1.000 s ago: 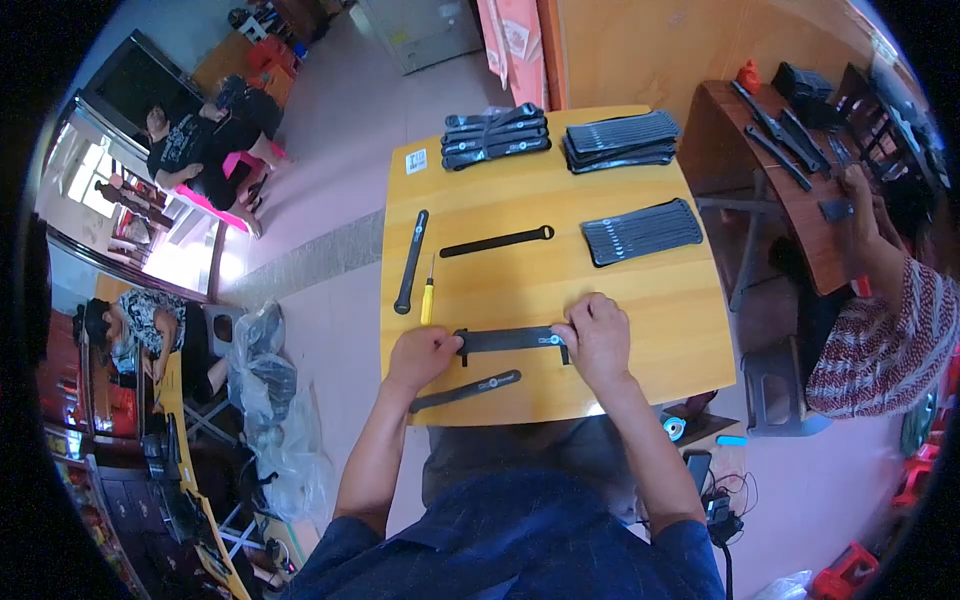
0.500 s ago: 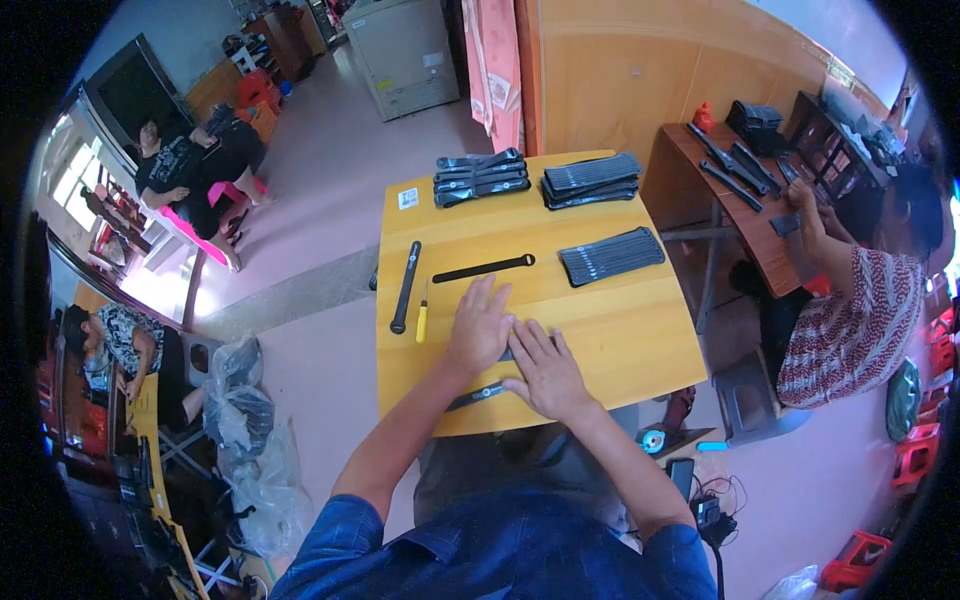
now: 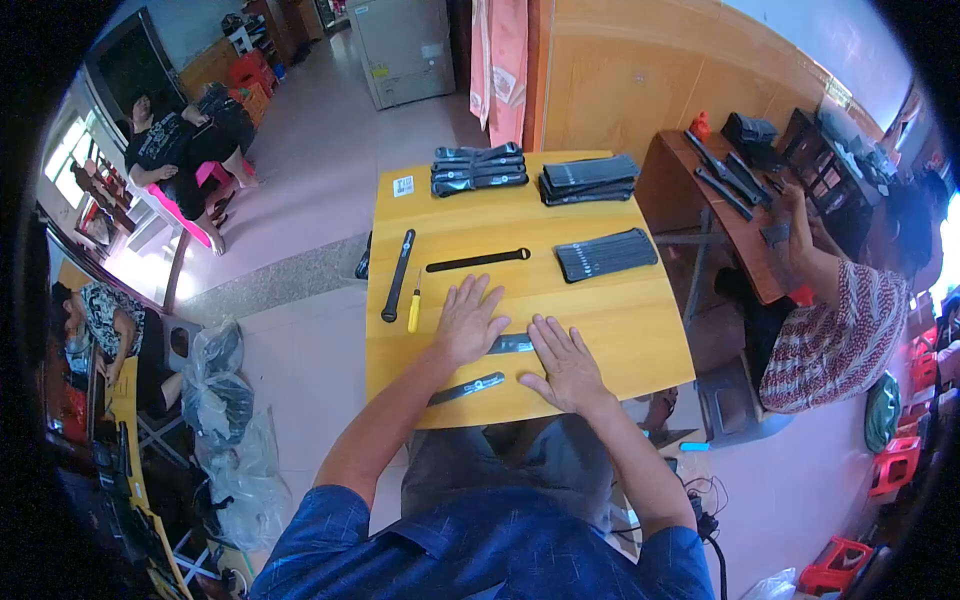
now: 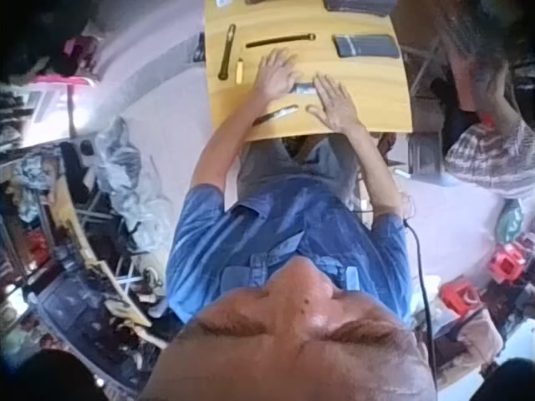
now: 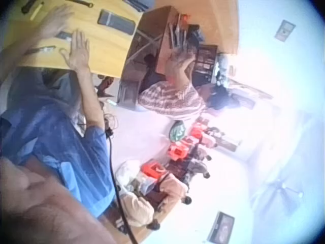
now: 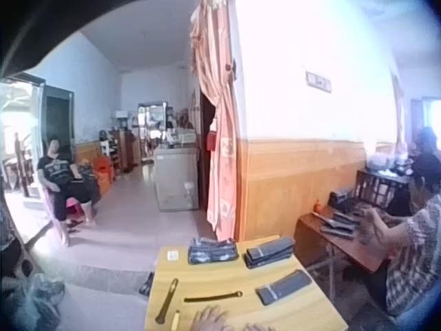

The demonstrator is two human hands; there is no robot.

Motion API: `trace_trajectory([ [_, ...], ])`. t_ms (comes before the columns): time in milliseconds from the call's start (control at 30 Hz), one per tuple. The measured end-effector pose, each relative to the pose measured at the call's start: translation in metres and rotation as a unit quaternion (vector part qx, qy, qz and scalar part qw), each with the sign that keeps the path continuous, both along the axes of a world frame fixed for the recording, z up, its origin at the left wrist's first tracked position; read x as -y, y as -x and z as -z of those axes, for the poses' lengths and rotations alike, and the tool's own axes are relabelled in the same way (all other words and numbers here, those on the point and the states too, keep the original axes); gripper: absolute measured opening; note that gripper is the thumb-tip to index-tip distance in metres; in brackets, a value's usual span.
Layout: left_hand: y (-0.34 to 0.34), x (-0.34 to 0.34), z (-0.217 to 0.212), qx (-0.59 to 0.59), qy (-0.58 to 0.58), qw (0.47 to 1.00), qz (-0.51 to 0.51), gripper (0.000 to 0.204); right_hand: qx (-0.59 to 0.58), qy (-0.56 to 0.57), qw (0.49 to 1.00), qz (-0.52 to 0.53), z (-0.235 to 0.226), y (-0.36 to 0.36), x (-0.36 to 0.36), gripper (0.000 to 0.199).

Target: Assembling metal and plastic components for straps or handles in a manufacturing setting.

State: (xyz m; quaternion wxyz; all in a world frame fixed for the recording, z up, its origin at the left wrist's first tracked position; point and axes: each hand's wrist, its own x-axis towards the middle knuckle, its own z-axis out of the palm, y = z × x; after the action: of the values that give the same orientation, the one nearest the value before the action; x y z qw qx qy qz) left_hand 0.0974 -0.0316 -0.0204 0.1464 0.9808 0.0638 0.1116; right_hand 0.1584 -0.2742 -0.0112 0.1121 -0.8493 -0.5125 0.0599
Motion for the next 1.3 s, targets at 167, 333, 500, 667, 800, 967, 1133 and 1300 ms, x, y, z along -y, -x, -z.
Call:
trace_trajectory([
  [167, 0.018, -0.026, 0.012, 0.062, 0.005, 0.998, 0.024, 0.054, 0.0, 0.014, 1.0, 0.004, 0.002, 0.003, -0.003, 0.094],
  [333, 0.029, -0.035, 0.014, 0.067, 0.018, 0.997, 0.017, 0.05, 0.028, 0.006, 0.999, 0.019, -0.004, 0.01, -0.004, 0.094],
  [500, 0.03, -0.034, 0.014, 0.082, 0.02, 0.996, 0.019, 0.048, 0.066, -0.034, 0.997, -0.027, -0.023, 0.039, -0.04, 0.095],
  [667, 0.028, -0.035, 0.015, 0.044, 0.022, 0.999, 0.011, 0.049, 0.006, -0.013, 0.996, -0.083, -0.007, 0.045, -0.058, 0.093],
  [800, 0.028, -0.033, 0.014, 0.098, 0.016, 0.995, 0.005, 0.048, 0.002, -0.015, 0.998, -0.069, 0.0, 0.027, -0.029, 0.092],
  [967, 0.032, -0.033, 0.01, 0.089, 0.009, 0.996, 0.002, 0.047, 0.003, 0.016, 1.0, 0.003, -0.008, 0.006, 0.012, 0.09],
  [1133, 0.046, -0.034, 0.002, 0.041, 0.016, 0.999, -0.011, 0.048, 0.001, 0.031, 0.998, 0.058, -0.004, 0.009, 0.021, 0.092],
  [1300, 0.099, -0.023, -0.018, 0.148, 0.085, 0.985, 0.013, 0.043, 0.016, -0.063, 0.981, 0.181, 0.015, 0.012, 0.038, 0.085],
])
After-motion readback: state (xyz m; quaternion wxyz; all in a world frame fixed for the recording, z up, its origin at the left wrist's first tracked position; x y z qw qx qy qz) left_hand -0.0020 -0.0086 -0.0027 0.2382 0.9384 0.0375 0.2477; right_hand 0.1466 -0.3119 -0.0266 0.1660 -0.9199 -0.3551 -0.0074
